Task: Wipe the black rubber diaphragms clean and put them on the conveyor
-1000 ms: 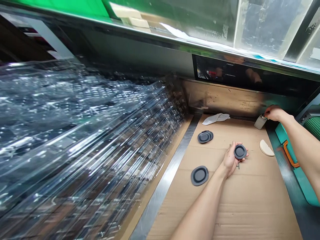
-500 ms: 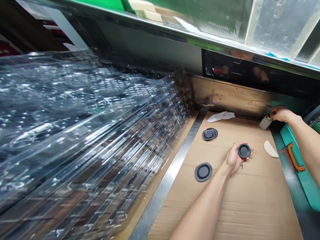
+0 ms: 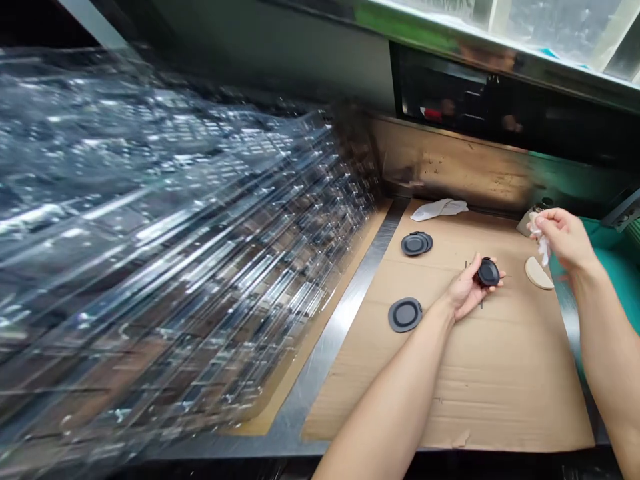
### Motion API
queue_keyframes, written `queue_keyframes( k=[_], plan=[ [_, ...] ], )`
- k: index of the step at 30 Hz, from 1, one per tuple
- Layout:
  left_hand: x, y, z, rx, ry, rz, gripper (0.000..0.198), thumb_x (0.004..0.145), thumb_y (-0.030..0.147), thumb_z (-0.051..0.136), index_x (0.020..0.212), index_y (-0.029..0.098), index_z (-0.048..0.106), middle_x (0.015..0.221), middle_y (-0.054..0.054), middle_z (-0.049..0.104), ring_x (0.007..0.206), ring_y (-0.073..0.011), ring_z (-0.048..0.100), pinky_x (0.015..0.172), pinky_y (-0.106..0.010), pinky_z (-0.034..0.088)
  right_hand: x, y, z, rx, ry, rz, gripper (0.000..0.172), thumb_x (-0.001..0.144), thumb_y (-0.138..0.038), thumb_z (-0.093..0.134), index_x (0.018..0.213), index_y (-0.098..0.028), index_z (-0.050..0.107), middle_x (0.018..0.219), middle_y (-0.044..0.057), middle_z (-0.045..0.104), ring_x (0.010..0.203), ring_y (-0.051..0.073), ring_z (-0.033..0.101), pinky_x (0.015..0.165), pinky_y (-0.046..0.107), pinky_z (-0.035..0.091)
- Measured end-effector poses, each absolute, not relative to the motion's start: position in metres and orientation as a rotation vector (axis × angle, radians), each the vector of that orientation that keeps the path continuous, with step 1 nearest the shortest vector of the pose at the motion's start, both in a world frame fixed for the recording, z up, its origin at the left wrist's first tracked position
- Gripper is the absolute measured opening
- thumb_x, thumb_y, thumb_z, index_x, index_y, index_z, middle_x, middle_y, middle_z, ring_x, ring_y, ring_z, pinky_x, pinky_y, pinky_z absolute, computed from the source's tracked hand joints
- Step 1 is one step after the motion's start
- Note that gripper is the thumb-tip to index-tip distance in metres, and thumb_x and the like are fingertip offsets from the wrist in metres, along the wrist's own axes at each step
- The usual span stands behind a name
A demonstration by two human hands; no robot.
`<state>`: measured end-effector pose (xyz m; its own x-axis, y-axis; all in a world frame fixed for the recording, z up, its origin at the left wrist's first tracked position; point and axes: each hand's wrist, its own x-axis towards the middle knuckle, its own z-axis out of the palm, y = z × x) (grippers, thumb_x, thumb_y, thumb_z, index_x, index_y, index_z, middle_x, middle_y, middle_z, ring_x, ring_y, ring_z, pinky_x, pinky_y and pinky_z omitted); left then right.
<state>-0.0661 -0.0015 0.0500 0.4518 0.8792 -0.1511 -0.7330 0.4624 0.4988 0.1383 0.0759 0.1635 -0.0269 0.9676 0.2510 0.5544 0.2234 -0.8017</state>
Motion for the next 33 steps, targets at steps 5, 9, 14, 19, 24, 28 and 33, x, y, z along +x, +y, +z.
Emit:
queue_keyframes(
  k=[5, 9, 14, 19, 24, 28, 33],
  plan=[
    [-0.063, -0.006, 0.051, 0.506, 0.553, 0.954, 0.076, 0.104, 0.067, 0.022, 0.103, 0.007, 0.068, 0.075, -0.016, 0.072, 0.051, -0.0142, 0.059, 0.044, -0.021, 0.038, 0.112, 0.0, 0.112, -1.33, -1.761, 0.714, 0.039, 0.087, -0.057, 0.07, 0.106, -0.023, 0.068, 0.095, 0.007, 0.076, 0.084, 0.023, 0.071, 0.076, 0.037, 0.057],
    [-0.06, -0.009, 0.053, 0.568, 0.621, 0.962, 0.078, 0.104, 0.066, 0.017, 0.094, 0.009, 0.068, 0.068, -0.012, 0.068, 0.046, -0.0131, 0.057, 0.04, -0.021, 0.036, 0.105, -0.016, 0.103, -1.352, -2.034, 0.379, 0.025, 0.097, -0.046, 0.058, 0.098, -0.027, 0.075, 0.097, 0.005, 0.077, 0.09, 0.024, 0.07, 0.083, 0.039, 0.053],
    [-0.053, -0.01, 0.05, 0.695, 0.684, 1.016, 0.078, 0.101, 0.073, 0.025, 0.08, 0.011, 0.067, 0.064, -0.01, 0.066, 0.044, -0.0127, 0.057, 0.038, -0.021, 0.038, 0.103, -0.013, 0.096, -1.317, -2.227, 0.139, 0.026, 0.1, -0.037, 0.052, 0.103, -0.026, 0.075, 0.098, 0.007, 0.075, 0.089, 0.024, 0.068, 0.082, 0.037, 0.05],
    [-0.047, -0.01, 0.042, 0.871, 0.84, 1.053, 0.08, 0.098, 0.077, 0.026, 0.072, 0.014, 0.067, 0.057, -0.007, 0.064, 0.04, -0.0124, 0.056, 0.038, -0.022, 0.039, 0.106, -0.01, 0.086, -1.334, -2.36, -0.038, 0.029, 0.1, -0.032, 0.049, 0.098, -0.019, 0.075, 0.094, 0.011, 0.072, 0.087, 0.026, 0.065, 0.079, 0.037, 0.045],
    [-0.045, -0.017, 0.049, 1.08, 1.068, 1.052, 0.083, 0.096, 0.08, 0.024, 0.062, 0.016, 0.065, 0.048, -0.007, 0.061, 0.036, -0.0129, 0.054, 0.039, -0.023, 0.039, 0.103, -0.008, 0.086, -1.346, -2.408, -0.104, 0.026, 0.097, -0.027, 0.048, 0.088, -0.02, 0.072, 0.087, 0.01, 0.07, 0.084, 0.025, 0.061, 0.076, 0.036, 0.042],
    [-0.044, -0.023, 0.056, 1.086, 1.123, 1.057, 0.081, 0.095, 0.081, 0.029, 0.06, 0.017, 0.064, 0.046, -0.006, 0.06, 0.035, -0.0129, 0.052, 0.039, -0.023, 0.038, 0.104, -0.006, 0.085, -1.336, -2.397, -0.095, 0.025, 0.096, -0.026, 0.048, 0.088, -0.02, 0.071, 0.086, 0.01, 0.069, 0.082, 0.024, 0.06, 0.075, 0.035, 0.04],
    [-0.042, -0.024, 0.056, 1.092, 1.129, 1.055, 0.081, 0.096, 0.08, 0.029, 0.059, 0.017, 0.064, 0.048, -0.005, 0.059, 0.036, -0.012, 0.051, 0.041, -0.023, 0.039, 0.107, -0.007, 0.087, -1.368, -2.441, -0.08, 0.025, 0.095, -0.028, 0.05, 0.082, -0.021, 0.071, 0.08, 0.008, 0.068, 0.078, 0.024, 0.059, 0.069, 0.035, 0.037]
  ],
)
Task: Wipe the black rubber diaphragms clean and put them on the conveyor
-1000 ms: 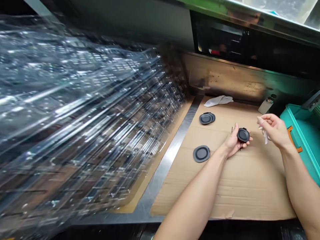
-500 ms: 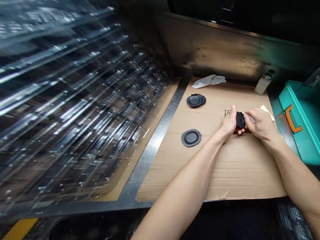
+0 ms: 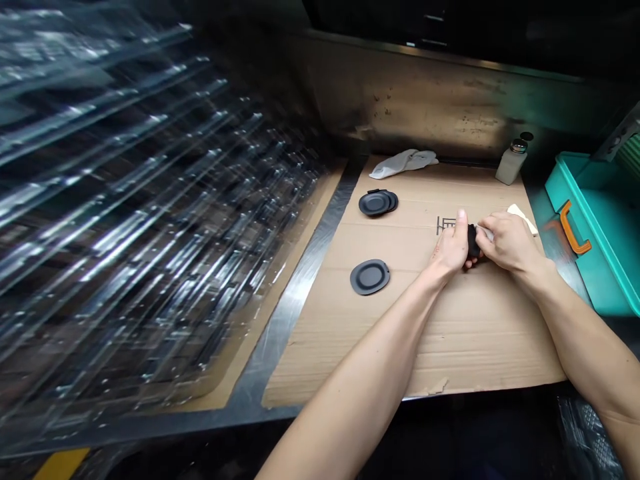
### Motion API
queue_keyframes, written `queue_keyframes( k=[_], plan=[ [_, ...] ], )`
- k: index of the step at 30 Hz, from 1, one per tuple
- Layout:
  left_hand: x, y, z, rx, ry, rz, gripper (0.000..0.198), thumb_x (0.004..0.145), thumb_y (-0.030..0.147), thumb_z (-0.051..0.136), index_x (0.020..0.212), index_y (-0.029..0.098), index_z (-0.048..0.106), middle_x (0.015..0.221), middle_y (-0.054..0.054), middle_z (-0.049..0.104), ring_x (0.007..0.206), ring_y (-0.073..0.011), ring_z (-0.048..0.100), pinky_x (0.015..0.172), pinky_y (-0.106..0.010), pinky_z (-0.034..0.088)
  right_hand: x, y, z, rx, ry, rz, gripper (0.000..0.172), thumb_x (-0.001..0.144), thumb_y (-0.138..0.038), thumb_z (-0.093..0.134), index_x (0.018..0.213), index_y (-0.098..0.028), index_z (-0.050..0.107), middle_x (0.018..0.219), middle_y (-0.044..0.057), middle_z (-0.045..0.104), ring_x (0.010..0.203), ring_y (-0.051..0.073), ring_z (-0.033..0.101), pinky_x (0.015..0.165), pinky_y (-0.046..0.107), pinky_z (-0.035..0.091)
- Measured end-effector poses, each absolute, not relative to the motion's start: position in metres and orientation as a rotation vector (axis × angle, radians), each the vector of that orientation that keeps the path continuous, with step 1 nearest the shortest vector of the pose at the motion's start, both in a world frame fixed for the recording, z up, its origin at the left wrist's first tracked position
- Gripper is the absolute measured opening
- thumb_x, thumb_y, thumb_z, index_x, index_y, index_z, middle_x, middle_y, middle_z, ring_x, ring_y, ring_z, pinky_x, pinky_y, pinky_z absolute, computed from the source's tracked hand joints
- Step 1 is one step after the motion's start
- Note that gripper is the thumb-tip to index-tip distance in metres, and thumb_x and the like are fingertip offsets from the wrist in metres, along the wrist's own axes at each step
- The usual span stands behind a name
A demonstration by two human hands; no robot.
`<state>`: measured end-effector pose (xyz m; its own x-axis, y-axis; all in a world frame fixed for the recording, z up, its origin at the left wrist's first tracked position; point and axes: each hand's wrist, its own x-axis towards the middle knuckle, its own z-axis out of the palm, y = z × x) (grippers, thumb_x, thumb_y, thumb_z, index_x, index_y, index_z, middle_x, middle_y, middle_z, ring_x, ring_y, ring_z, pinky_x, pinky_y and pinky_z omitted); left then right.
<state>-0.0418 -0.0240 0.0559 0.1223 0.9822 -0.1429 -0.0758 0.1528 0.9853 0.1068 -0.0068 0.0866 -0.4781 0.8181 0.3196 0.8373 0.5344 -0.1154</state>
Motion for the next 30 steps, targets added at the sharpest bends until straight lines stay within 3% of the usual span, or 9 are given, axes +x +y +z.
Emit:
queue_keyframes(
  k=[7, 16, 22, 26, 30],
  plan=[
    [-0.039, -0.028, 0.058, 1.116, 1.177, 1.047, 0.08, 0.098, 0.077, 0.028, 0.059, 0.017, 0.063, 0.049, -0.005, 0.059, 0.037, -0.0119, 0.05, 0.041, -0.023, 0.037, 0.105, -0.007, 0.091, -1.399, -2.447, -0.061, 0.025, 0.092, -0.025, 0.051, 0.074, -0.021, 0.068, 0.076, 0.008, 0.066, 0.074, 0.023, 0.058, 0.068, 0.035, 0.036],
    [-0.035, -0.031, 0.056, 1.201, 1.164, 1.032, 0.083, 0.097, 0.079, 0.025, 0.056, 0.017, 0.061, 0.05, -0.007, 0.06, 0.037, -0.0118, 0.05, 0.04, -0.024, 0.039, 0.108, -0.01, 0.095, -1.439, -2.404, -0.004, 0.024, 0.091, -0.023, 0.053, 0.076, -0.021, 0.071, 0.079, 0.008, 0.07, 0.076, 0.023, 0.06, 0.071, 0.034, 0.04],
    [-0.043, -0.022, 0.059, 0.731, 0.947, 1.06, 0.081, 0.098, 0.077, 0.022, 0.079, 0.013, 0.067, 0.057, -0.009, 0.064, 0.041, -0.0129, 0.053, 0.039, -0.022, 0.038, 0.119, -0.002, 0.098, -1.357, -2.182, 0.035, 0.026, 0.093, -0.03, 0.054, 0.089, -0.02, 0.077, 0.086, 0.008, 0.075, 0.08, 0.022, 0.065, 0.075, 0.033, 0.044],
    [-0.062, -0.015, 0.07, 0.33, 0.744, 1.012, 0.077, 0.106, 0.06, 0.01, 0.091, 0.008, 0.065, 0.061, -0.01, 0.062, 0.045, -0.0125, 0.053, 0.039, -0.019, 0.038, 0.127, 0.006, 0.089, -1.416, -2.009, 0.034, 0.028, 0.092, -0.036, 0.056, 0.084, -0.018, 0.077, 0.077, 0.006, 0.073, 0.071, 0.02, 0.063, 0.069, 0.031, 0.043],
    [-0.071, -0.013, 0.074, 0.175, 0.647, 1.001, 0.072, 0.107, 0.054, 0.011, 0.097, 0.006, 0.063, 0.066, -0.011, 0.062, 0.049, -0.0129, 0.053, 0.041, -0.018, 0.041, 0.127, 0.007, 0.085, -1.453, -2.0, 0.06, 0.03, 0.092, -0.038, 0.058, 0.078, -0.018, 0.075, 0.068, 0.004, 0.069, 0.065, 0.019, 0.06, 0.065, 0.031, 0.04]
  ],
)
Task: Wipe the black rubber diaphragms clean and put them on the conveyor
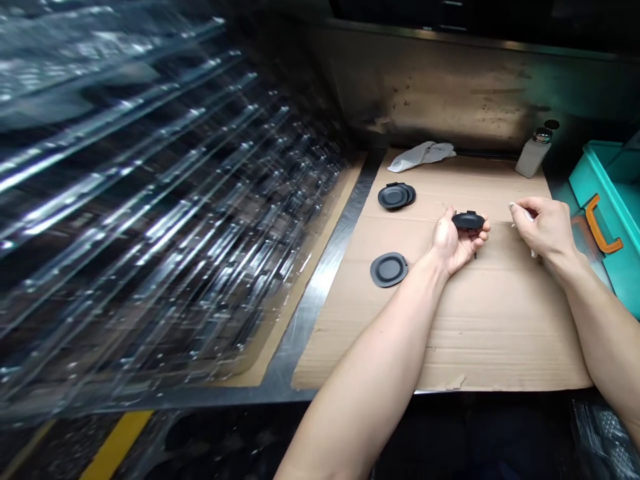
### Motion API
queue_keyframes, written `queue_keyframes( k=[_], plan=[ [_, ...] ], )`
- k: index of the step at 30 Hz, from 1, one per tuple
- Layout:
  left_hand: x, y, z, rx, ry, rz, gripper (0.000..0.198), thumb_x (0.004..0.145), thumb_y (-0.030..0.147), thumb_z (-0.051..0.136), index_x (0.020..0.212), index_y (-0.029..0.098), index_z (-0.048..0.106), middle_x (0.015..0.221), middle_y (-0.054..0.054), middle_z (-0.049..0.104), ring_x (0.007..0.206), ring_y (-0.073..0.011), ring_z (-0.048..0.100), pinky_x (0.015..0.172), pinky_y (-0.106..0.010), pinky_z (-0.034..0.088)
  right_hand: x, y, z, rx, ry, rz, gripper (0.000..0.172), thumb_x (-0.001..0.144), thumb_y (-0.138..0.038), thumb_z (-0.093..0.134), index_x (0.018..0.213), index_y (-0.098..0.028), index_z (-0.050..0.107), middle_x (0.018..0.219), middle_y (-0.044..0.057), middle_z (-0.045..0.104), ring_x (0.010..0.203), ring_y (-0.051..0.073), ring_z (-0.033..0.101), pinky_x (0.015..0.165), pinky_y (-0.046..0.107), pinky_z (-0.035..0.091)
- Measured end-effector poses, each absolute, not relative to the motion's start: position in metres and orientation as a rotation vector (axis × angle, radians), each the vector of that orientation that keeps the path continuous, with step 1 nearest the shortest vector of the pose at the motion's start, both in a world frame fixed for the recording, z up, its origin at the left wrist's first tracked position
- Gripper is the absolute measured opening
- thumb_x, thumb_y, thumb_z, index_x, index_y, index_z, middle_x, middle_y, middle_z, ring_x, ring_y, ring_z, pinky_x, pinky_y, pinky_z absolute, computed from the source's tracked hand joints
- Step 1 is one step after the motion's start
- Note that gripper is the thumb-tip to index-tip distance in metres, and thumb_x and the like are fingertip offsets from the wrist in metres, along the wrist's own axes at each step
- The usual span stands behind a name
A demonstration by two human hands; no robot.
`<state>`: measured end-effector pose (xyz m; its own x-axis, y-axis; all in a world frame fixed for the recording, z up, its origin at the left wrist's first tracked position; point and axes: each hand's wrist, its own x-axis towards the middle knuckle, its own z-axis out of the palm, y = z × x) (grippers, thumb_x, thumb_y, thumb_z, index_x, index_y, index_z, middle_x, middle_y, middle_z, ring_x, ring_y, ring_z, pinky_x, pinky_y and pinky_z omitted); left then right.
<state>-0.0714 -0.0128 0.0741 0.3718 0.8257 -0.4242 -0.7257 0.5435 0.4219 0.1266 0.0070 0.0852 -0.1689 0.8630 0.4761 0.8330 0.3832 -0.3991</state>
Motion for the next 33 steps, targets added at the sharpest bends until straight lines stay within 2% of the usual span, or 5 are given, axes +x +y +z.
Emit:
queue_keyframes(
  k=[7, 13, 20, 26, 33],
  plan=[
    [-0.069, -0.011, 0.07, 0.148, 0.627, 1.009, 0.076, 0.106, 0.057, 0.011, 0.104, 0.003, 0.065, 0.068, -0.012, 0.063, 0.051, -0.0144, 0.056, 0.044, -0.019, 0.047, 0.125, 0.006, 0.086, -1.523, -2.0, 0.147, 0.033, 0.094, -0.043, 0.058, 0.08, -0.018, 0.074, 0.061, 0.003, 0.063, 0.059, 0.02, 0.059, 0.061, 0.031, 0.039],
    [-0.069, -0.01, 0.067, 0.186, 0.643, 1.007, 0.079, 0.106, 0.059, 0.011, 0.11, 0.003, 0.066, 0.068, -0.012, 0.065, 0.053, -0.0151, 0.058, 0.047, -0.021, 0.049, 0.123, 0.005, 0.086, -1.51, -2.011, 0.17, 0.034, 0.095, -0.044, 0.056, 0.086, -0.017, 0.076, 0.068, 0.005, 0.067, 0.064, 0.021, 0.062, 0.063, 0.031, 0.042],
    [-0.056, -0.014, 0.062, 0.432, 0.738, 1.019, 0.079, 0.102, 0.07, 0.018, 0.094, 0.009, 0.068, 0.066, -0.01, 0.066, 0.05, -0.0151, 0.059, 0.047, -0.024, 0.049, 0.105, -0.002, 0.083, -1.271, -2.133, 0.132, 0.024, 0.095, -0.035, 0.057, 0.094, -0.02, 0.076, 0.089, 0.006, 0.075, 0.082, 0.021, 0.064, 0.079, 0.033, 0.045],
    [-0.039, -0.019, 0.049, 0.723, 0.964, 1.108, 0.074, 0.095, 0.08, 0.034, 0.076, 0.016, 0.066, 0.052, -0.003, 0.06, 0.046, -0.0128, 0.059, 0.046, -0.02, 0.044, 0.102, -0.003, 0.077, -1.258, -2.297, -0.004, 0.028, 0.096, -0.029, 0.049, 0.096, -0.018, 0.075, 0.091, 0.009, 0.073, 0.087, 0.024, 0.061, 0.081, 0.036, 0.042],
    [-0.041, -0.023, 0.047, 0.904, 1.091, 1.05, 0.076, 0.094, 0.083, 0.033, 0.071, 0.018, 0.066, 0.048, -0.002, 0.058, 0.042, -0.0136, 0.057, 0.046, -0.022, 0.044, 0.096, -0.01, 0.084, -1.42, -2.36, -0.144, 0.029, 0.095, -0.028, 0.048, 0.086, -0.017, 0.074, 0.084, 0.01, 0.069, 0.083, 0.025, 0.056, 0.078, 0.036, 0.037]
  ],
)
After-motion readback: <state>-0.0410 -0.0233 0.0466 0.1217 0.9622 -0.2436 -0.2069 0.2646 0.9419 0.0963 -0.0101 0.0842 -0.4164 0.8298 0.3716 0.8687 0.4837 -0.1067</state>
